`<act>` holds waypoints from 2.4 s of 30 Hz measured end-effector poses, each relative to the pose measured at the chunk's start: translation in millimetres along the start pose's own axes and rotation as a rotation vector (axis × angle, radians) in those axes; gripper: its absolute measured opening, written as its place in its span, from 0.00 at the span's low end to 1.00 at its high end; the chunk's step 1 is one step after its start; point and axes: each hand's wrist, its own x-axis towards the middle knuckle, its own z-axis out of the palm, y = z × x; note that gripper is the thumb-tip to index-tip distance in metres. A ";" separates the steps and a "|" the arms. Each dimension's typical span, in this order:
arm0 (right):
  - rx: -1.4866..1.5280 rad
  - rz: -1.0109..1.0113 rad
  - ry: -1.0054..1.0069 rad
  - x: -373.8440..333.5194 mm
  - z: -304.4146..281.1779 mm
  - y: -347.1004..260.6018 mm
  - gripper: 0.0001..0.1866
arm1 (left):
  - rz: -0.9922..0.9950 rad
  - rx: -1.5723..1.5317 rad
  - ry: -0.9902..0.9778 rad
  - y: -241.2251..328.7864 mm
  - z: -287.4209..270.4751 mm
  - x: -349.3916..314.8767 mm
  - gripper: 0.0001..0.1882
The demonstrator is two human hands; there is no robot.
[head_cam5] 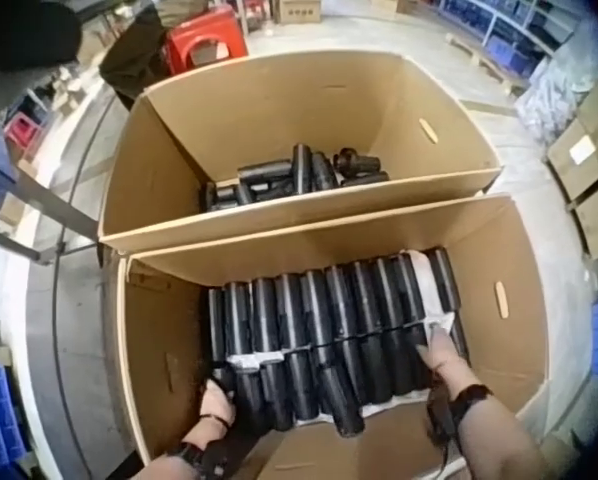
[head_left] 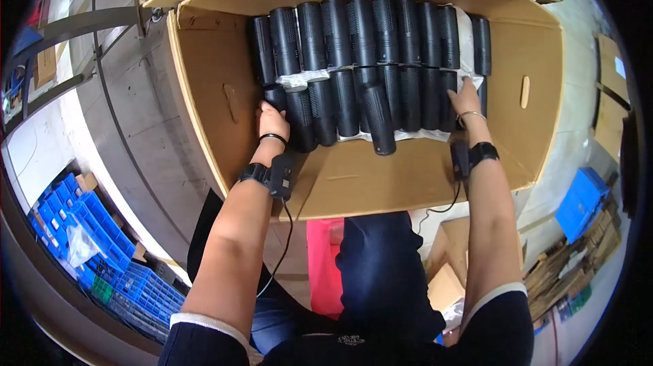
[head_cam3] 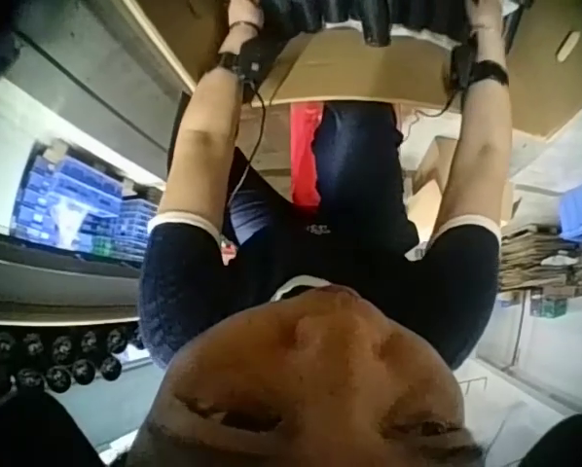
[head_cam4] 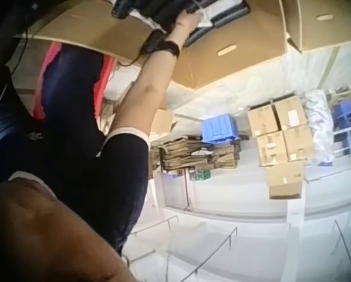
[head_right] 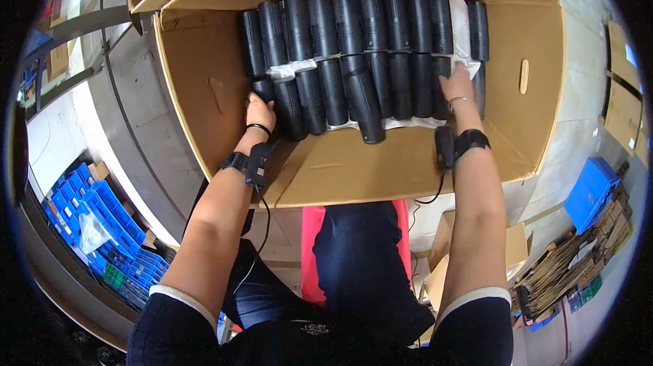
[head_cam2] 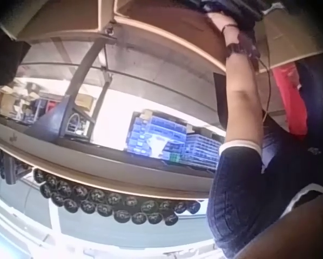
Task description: The person removes newspaper and black cylinders from a box, places the cylinders on a green table, and fits black caps onto them. After capping the cylinders, the person gathers them and places them back into the box on top of the newspaper.
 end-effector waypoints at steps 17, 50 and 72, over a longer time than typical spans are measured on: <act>0.206 -0.290 -0.489 -47.3 9.7 -71.8 0.28 | 0.450 -0.642 -0.338 104.7 7.0 -52.2 0.34; 0.717 -0.044 -0.945 -16.1 -14.0 -34.9 0.43 | 0.105 -0.610 -0.444 61.1 24.8 -2.0 0.58; 1.127 0.168 -1.027 -33.8 31.9 -33.4 0.63 | 0.058 -1.262 -0.990 79.6 -1.2 -19.8 0.60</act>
